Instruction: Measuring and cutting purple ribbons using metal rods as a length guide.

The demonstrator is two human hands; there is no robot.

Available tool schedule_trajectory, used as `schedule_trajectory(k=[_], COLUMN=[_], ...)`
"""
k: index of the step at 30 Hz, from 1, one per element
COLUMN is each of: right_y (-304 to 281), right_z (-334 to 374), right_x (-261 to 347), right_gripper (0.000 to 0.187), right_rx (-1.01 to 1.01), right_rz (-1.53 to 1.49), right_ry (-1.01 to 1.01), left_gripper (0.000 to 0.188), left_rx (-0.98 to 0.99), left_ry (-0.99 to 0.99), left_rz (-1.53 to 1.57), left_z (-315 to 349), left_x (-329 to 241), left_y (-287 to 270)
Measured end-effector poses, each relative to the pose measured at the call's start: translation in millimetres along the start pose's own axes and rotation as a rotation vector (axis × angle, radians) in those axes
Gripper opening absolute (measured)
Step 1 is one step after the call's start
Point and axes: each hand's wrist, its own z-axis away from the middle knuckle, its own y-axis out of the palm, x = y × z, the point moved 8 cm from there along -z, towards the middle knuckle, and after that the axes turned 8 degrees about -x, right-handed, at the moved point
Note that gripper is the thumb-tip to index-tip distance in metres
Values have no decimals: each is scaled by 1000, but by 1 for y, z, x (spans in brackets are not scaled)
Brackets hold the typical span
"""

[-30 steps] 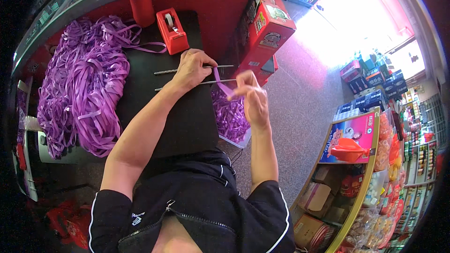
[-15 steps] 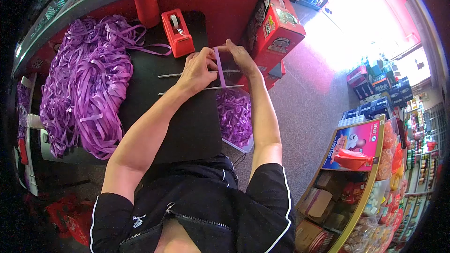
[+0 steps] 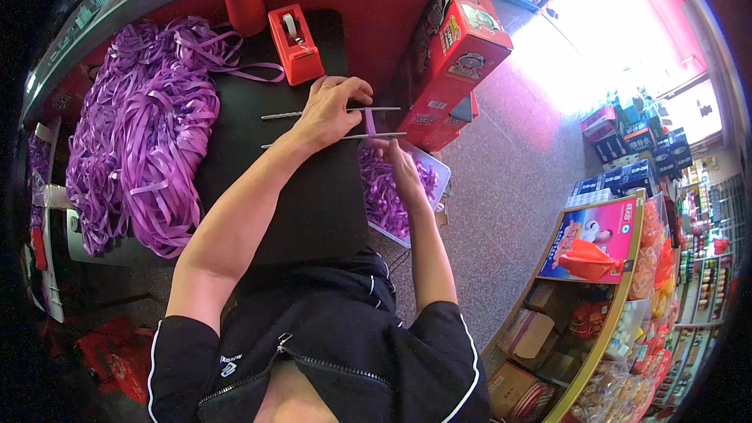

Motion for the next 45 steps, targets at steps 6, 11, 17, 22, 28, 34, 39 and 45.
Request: schedule_trajectory(k=[6,11,17,22,28,34,39,45], right_y=[3,-5,-11,0,8,-3,0,13], right_z=[39,24,15,22,23,20,28,43], right_x=[62,59,68,75,70,53,35,50], right_gripper=[42,41,51,49,49,43,32,30], right_rx=[-31,78,184,441,536,382,217,84], right_rz=[-255,-347,-153,-498,-597,-460,-665,-690], right_ry=[0,161,402,703,802,755,768,634], left_gripper=[33,33,27,26,38,57,65,73], left_rx=[87,83,-186,61,324,348,342,337], left_ry=[38,34,107,-613,-1040,-1114,-1086,-1006], left_rz=[-18,26,-11,593,1341,1482,1614,1767], left_z=[2,-3,9,47,70,70,72,80], left_x=[1,-1,-26,-31,-50,-48,-53,-60], left_y=[9,7,-30,-21,19,23,31,33])
